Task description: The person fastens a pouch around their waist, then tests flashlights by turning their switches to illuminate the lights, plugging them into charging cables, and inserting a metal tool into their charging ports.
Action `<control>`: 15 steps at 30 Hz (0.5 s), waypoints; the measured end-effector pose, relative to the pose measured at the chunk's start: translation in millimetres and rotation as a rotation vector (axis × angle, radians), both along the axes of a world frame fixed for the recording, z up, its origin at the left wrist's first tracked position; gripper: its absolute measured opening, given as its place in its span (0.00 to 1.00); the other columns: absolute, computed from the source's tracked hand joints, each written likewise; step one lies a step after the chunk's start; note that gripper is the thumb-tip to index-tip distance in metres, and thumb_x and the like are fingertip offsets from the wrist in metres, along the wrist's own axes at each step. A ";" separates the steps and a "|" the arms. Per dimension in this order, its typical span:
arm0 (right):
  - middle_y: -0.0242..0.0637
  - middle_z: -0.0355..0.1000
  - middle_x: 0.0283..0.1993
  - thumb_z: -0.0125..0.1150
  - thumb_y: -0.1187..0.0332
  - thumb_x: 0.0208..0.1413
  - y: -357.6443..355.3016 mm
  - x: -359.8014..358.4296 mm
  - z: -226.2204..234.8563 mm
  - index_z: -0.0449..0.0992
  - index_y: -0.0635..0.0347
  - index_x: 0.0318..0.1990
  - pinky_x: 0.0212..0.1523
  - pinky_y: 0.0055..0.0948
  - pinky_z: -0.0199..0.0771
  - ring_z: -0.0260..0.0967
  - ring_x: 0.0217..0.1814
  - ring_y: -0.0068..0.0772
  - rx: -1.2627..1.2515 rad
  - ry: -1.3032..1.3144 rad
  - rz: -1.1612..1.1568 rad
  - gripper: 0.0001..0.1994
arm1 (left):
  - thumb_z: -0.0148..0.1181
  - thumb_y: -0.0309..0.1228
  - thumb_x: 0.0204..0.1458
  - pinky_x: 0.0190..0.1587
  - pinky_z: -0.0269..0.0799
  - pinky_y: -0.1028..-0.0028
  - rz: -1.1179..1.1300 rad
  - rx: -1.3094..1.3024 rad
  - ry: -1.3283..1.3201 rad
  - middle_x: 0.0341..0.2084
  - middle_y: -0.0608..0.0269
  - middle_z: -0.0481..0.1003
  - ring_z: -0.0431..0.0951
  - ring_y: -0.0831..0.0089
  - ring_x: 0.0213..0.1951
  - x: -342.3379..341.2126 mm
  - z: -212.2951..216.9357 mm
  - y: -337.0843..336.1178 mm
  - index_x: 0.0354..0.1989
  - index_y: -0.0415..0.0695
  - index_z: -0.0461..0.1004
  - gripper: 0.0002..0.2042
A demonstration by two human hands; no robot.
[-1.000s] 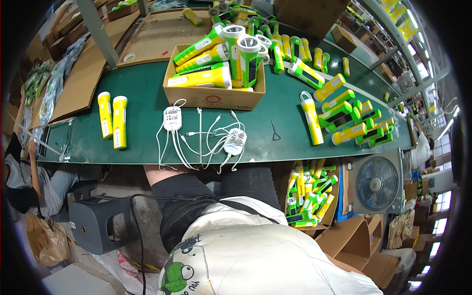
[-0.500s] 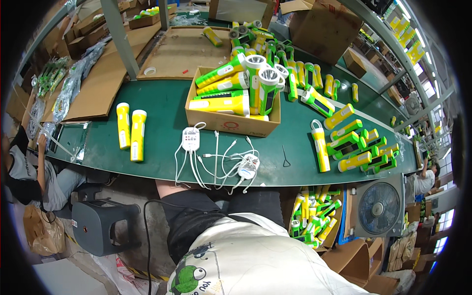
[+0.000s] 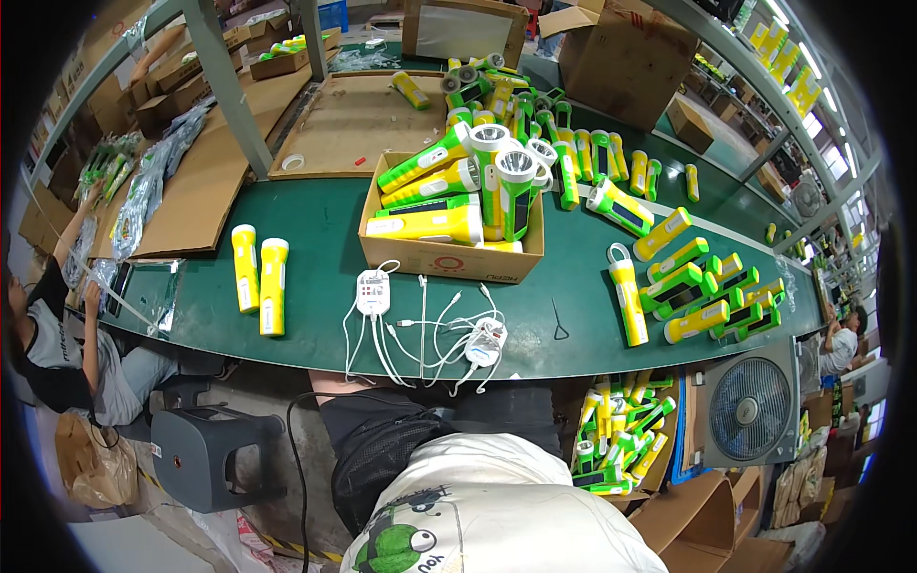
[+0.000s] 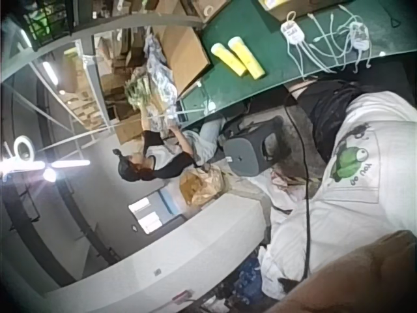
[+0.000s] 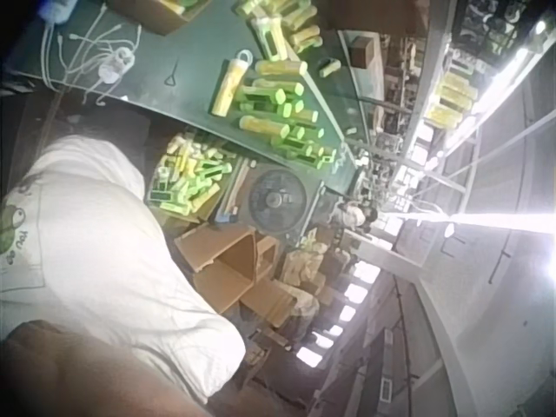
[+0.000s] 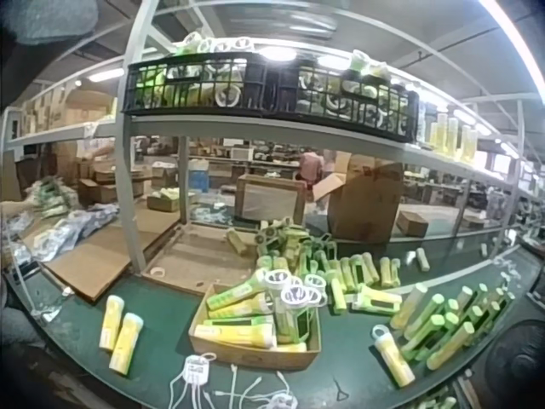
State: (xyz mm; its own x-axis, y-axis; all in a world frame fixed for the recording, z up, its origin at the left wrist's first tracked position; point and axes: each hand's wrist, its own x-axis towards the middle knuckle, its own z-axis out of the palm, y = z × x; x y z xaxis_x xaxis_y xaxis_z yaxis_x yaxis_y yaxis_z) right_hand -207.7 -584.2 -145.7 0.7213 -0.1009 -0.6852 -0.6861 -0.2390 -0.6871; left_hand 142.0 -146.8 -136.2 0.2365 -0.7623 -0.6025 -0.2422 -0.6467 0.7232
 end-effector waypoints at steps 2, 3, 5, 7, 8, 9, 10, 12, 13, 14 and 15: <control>0.43 0.71 0.32 0.63 0.65 0.46 2.6 -9.1 -0.5 0.77 0.65 0.31 0.38 0.32 0.68 0.70 0.39 0.35 0.019 0.002 -0.016 0.11 | 0.55 0.33 0.53 0.37 0.70 0.69 -0.028 -0.004 0.001 0.25 0.56 0.76 0.75 0.63 0.29 3.1 6.6 0.2 0.34 0.40 0.75 0.09; 0.43 0.71 0.32 0.63 0.65 0.46 3.6 -18.5 1.8 0.77 0.65 0.31 0.38 0.32 0.68 0.70 0.39 0.35 0.031 0.013 -0.020 0.11 | 0.55 0.33 0.53 0.37 0.70 0.69 -0.039 -0.003 0.012 0.25 0.56 0.76 0.75 0.63 0.29 -1.1 10.2 1.3 0.34 0.40 0.75 0.09; 0.43 0.71 0.32 0.64 0.65 0.46 5.6 -38.9 8.6 0.77 0.65 0.31 0.39 0.32 0.68 0.70 0.39 0.36 0.053 0.044 -0.031 0.11 | 0.55 0.32 0.53 0.37 0.70 0.69 -0.062 -0.004 0.042 0.25 0.55 0.76 0.75 0.62 0.29 -10.9 15.0 3.4 0.35 0.40 0.75 0.09; 0.43 0.71 0.32 0.64 0.66 0.46 6.3 -60.8 18.0 0.77 0.65 0.31 0.39 0.32 0.68 0.70 0.39 0.36 0.070 0.081 -0.044 0.10 | 0.56 0.32 0.52 0.38 0.70 0.68 -0.085 -0.011 0.078 0.26 0.55 0.76 0.75 0.61 0.30 -22.1 17.3 4.4 0.35 0.39 0.75 0.09; 0.43 0.71 0.32 0.64 0.66 0.45 4.7 -71.4 24.2 0.77 0.65 0.31 0.39 0.32 0.68 0.70 0.39 0.36 0.078 0.100 -0.046 0.10 | 0.56 0.32 0.52 0.38 0.70 0.68 -0.092 -0.015 0.097 0.26 0.55 0.76 0.75 0.61 0.30 -30.2 27.1 3.5 0.35 0.39 0.75 0.09; 0.43 0.71 0.32 0.64 0.66 0.45 6.0 -79.9 29.0 0.77 0.65 0.30 0.39 0.32 0.68 0.70 0.39 0.36 0.086 0.113 -0.059 0.10 | 0.56 0.37 0.53 0.32 0.71 0.76 0.345 0.020 0.322 0.26 0.59 0.76 0.76 0.70 0.29 -23.7 34.1 -0.5 0.33 0.40 0.74 0.11; 0.43 0.71 0.33 0.64 0.66 0.45 6.1 -88.2 34.2 0.77 0.65 0.30 0.39 0.32 0.68 0.70 0.40 0.36 0.091 0.125 -0.071 0.10 | 0.60 0.36 0.52 0.30 0.71 0.76 0.620 -0.301 0.318 0.24 0.60 0.74 0.75 0.68 0.27 -21.7 57.6 -7.8 0.33 0.39 0.72 0.11; 0.43 0.71 0.33 0.64 0.66 0.45 6.8 -102.5 44.6 0.77 0.65 0.30 0.39 0.32 0.68 0.70 0.40 0.36 0.097 0.142 -0.093 0.10 | 0.58 0.36 0.55 0.21 0.65 0.70 0.118 -1.304 1.012 0.23 0.58 0.73 0.72 0.65 0.22 -15.5 25.5 -9.0 0.28 0.42 0.73 0.10; 0.43 0.71 0.33 0.64 0.66 0.45 7.3 -108.2 50.3 0.77 0.65 0.30 0.39 0.32 0.68 0.70 0.40 0.36 0.096 0.147 -0.101 0.10 | 0.55 0.37 0.56 0.20 0.64 0.70 -0.169 -1.524 0.867 0.23 0.58 0.72 0.71 0.64 0.21 -15.8 34.8 -15.1 0.27 0.41 0.73 0.12; 0.43 0.71 0.33 0.64 0.66 0.45 5.8 -114.3 58.2 0.77 0.65 0.30 0.39 0.32 0.68 0.70 0.40 0.36 0.084 0.156 -0.118 0.10 | 0.52 0.39 0.58 0.19 0.63 0.71 -0.466 -1.732 0.703 0.23 0.58 0.71 0.70 0.64 0.21 -3.3 65.3 -45.0 0.26 0.41 0.72 0.14; 0.43 0.71 0.33 0.64 0.66 0.45 2.6 -121.9 68.0 0.77 0.65 0.30 0.39 0.32 0.68 0.70 0.40 0.36 0.071 0.160 -0.128 0.10 | 0.46 0.39 0.61 0.22 0.65 0.68 -0.854 -1.725 0.813 0.22 0.57 0.70 0.70 0.62 0.22 6.5 66.9 -46.3 0.27 0.40 0.72 0.16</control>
State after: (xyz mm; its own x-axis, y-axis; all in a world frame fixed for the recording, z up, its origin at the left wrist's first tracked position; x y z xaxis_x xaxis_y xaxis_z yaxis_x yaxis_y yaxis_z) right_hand -329.5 -581.6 -77.7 0.5868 -0.1325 -0.7989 -0.8098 -0.0976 -0.5786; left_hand 148.5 -193.1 -69.3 -0.2881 -0.2809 0.9155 0.5640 0.7228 0.3993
